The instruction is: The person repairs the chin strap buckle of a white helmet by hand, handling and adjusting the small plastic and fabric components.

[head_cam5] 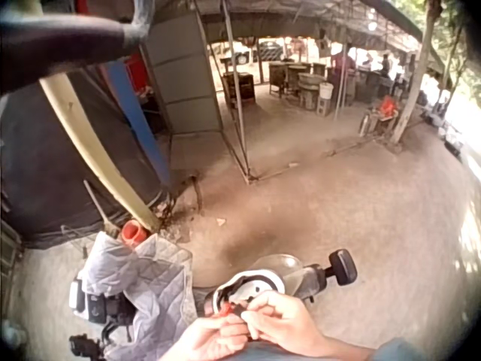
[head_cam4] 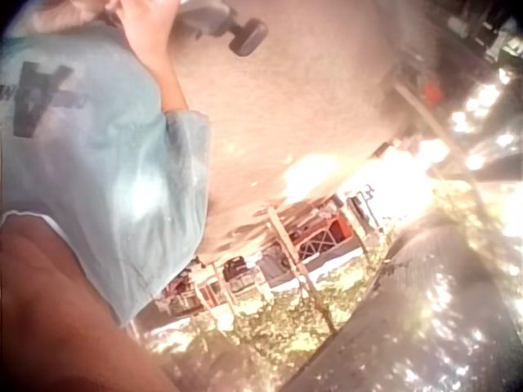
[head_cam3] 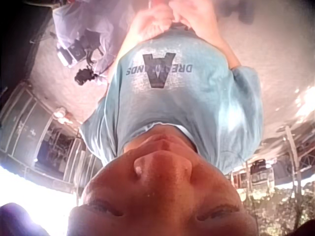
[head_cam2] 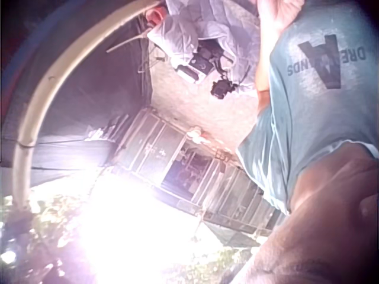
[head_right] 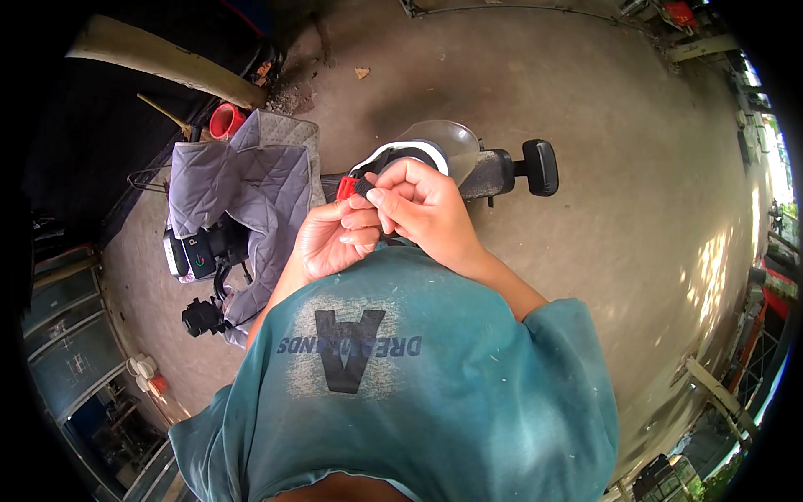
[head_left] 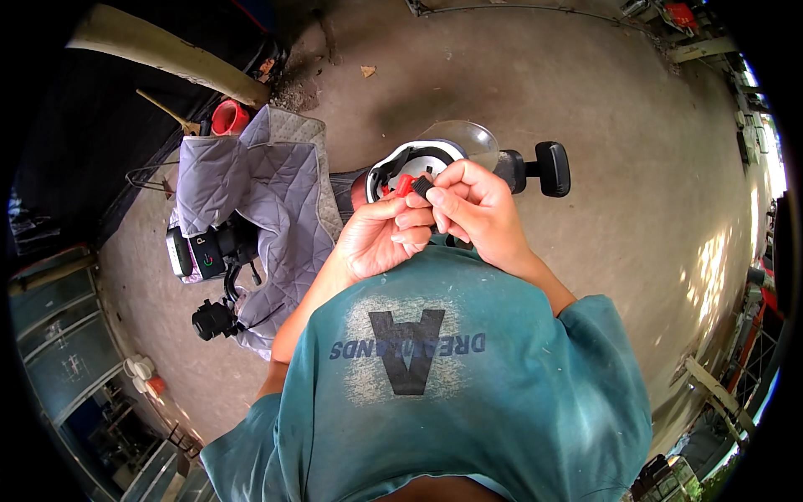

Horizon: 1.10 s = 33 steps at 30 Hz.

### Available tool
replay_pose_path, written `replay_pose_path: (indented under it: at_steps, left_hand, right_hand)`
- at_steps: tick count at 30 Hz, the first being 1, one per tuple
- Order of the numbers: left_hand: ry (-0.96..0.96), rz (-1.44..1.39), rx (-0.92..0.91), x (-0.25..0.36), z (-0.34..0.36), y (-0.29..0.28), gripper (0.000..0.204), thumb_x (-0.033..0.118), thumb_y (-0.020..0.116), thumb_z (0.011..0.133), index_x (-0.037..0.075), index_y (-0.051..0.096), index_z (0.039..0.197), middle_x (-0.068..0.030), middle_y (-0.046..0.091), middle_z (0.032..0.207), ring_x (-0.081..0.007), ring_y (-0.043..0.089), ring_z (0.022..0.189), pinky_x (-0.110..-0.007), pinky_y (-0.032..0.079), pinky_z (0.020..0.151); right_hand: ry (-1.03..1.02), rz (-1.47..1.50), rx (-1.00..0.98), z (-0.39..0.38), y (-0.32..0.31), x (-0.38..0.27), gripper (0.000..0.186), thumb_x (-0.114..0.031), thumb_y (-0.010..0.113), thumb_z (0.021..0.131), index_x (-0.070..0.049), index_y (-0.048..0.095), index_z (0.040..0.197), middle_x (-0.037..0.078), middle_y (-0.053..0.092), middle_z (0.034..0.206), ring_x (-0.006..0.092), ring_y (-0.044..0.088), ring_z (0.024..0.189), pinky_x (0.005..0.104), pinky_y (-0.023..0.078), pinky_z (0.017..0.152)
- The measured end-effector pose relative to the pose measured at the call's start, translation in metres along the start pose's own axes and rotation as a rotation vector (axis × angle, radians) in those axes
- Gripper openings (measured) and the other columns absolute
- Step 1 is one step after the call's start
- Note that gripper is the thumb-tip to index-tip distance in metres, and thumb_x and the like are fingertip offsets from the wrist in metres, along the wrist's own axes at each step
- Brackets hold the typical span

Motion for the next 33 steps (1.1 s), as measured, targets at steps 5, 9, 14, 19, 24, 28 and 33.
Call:
replay_pose_path:
  at_steps: [5, 9, 14, 19, 24, 28, 33]
  left_hand:
    - [0.016, 0.108, 0.049, -0.002, 0.005, 0.0, 0.022, 0.006, 0.058, 0.095, 0.002, 0.054, 0.116, -0.0027, 0.053, 0.087, -0.0105, 0.046, 0.071, -0.024, 0.038, 0.056]
    - [0.039, 0.177, 0.065, 0.002, 0.006, -0.005, 0.019, 0.008, 0.059, 0.095, 0.002, 0.056, 0.112, -0.003, 0.056, 0.09, -0.01, 0.046, 0.071, -0.023, 0.038, 0.056]
    - [0.069, 0.202, 0.041, 0.002, 0.01, -0.006, 0.015, 0.009, 0.06, 0.095, 0.002, 0.057, 0.108, -0.0022, 0.057, 0.091, -0.0096, 0.046, 0.071, -0.022, 0.038, 0.056]
    - [0.112, 0.324, 0.059, 0.003, 0.015, 0.0, 0.014, 0.013, 0.059, 0.096, 0.003, 0.057, 0.107, -0.0007, 0.057, 0.09, -0.0076, 0.044, 0.069, -0.021, 0.037, 0.055]
    - [0.172, 0.403, 0.09, 0.005, 0.016, -0.002, 0.012, 0.014, 0.057, 0.098, 0.005, 0.057, 0.106, 0.0009, 0.056, 0.089, -0.006, 0.043, 0.067, -0.02, 0.034, 0.054]
    - [0.184, 0.428, 0.099, 0.006, 0.017, -0.002, 0.018, 0.014, 0.058, 0.097, 0.006, 0.059, 0.113, 0.0015, 0.057, 0.089, -0.0057, 0.043, 0.067, -0.02, 0.034, 0.054]
    - [0.192, 0.493, 0.093, 0.006, 0.019, -0.005, 0.02, 0.016, 0.055, 0.1, 0.006, 0.06, 0.117, 0.0021, 0.057, 0.089, -0.0045, 0.042, 0.066, -0.018, 0.032, 0.053]
  right_hand:
    - [0.058, 0.063, -0.008, -0.002, -0.004, -0.002, 0.01, -0.009, 0.061, 0.097, -0.001, 0.056, 0.095, 0.0, 0.058, 0.072, 0.0022, 0.051, 0.064, 0.0183, 0.042, 0.056]
    - [0.078, 0.091, 0.001, -0.001, -0.006, 0.0, 0.012, -0.011, 0.062, 0.097, -0.001, 0.057, 0.096, 0.0, 0.057, 0.074, 0.0024, 0.051, 0.064, 0.0179, 0.041, 0.055]
    - [0.108, 0.131, -0.002, 0.003, -0.013, 0.007, 0.014, -0.015, 0.063, 0.097, -0.002, 0.058, 0.098, 0.0, 0.057, 0.074, 0.0023, 0.05, 0.062, 0.0167, 0.037, 0.052]
    - [0.097, 0.087, 0.062, 0.006, -0.018, 0.011, 0.014, -0.017, 0.063, 0.097, -0.004, 0.058, 0.099, -0.002, 0.058, 0.077, 0.0014, 0.051, 0.063, 0.0153, 0.033, 0.048]
    - [0.088, 0.089, 0.061, 0.008, -0.017, 0.012, 0.014, -0.017, 0.064, 0.096, -0.004, 0.058, 0.099, -0.002, 0.059, 0.077, 0.0013, 0.05, 0.062, 0.0159, 0.032, 0.047]
    - [0.084, 0.09, 0.065, 0.009, -0.015, 0.007, 0.015, -0.017, 0.065, 0.096, -0.002, 0.06, 0.098, -0.001, 0.059, 0.075, 0.0023, 0.051, 0.063, 0.0172, 0.037, 0.052]
    - [0.081, 0.061, 0.016, 0.009, -0.018, 0.008, 0.015, -0.016, 0.064, 0.096, -0.002, 0.06, 0.098, -0.001, 0.06, 0.077, 0.0024, 0.051, 0.065, 0.0177, 0.04, 0.054]
Point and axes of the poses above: each hand's wrist, its own z-axis towards the middle knuckle, its own y-axis out of the palm, x = y × z, the point moved 2 cm from there along z, towards the middle knuckle
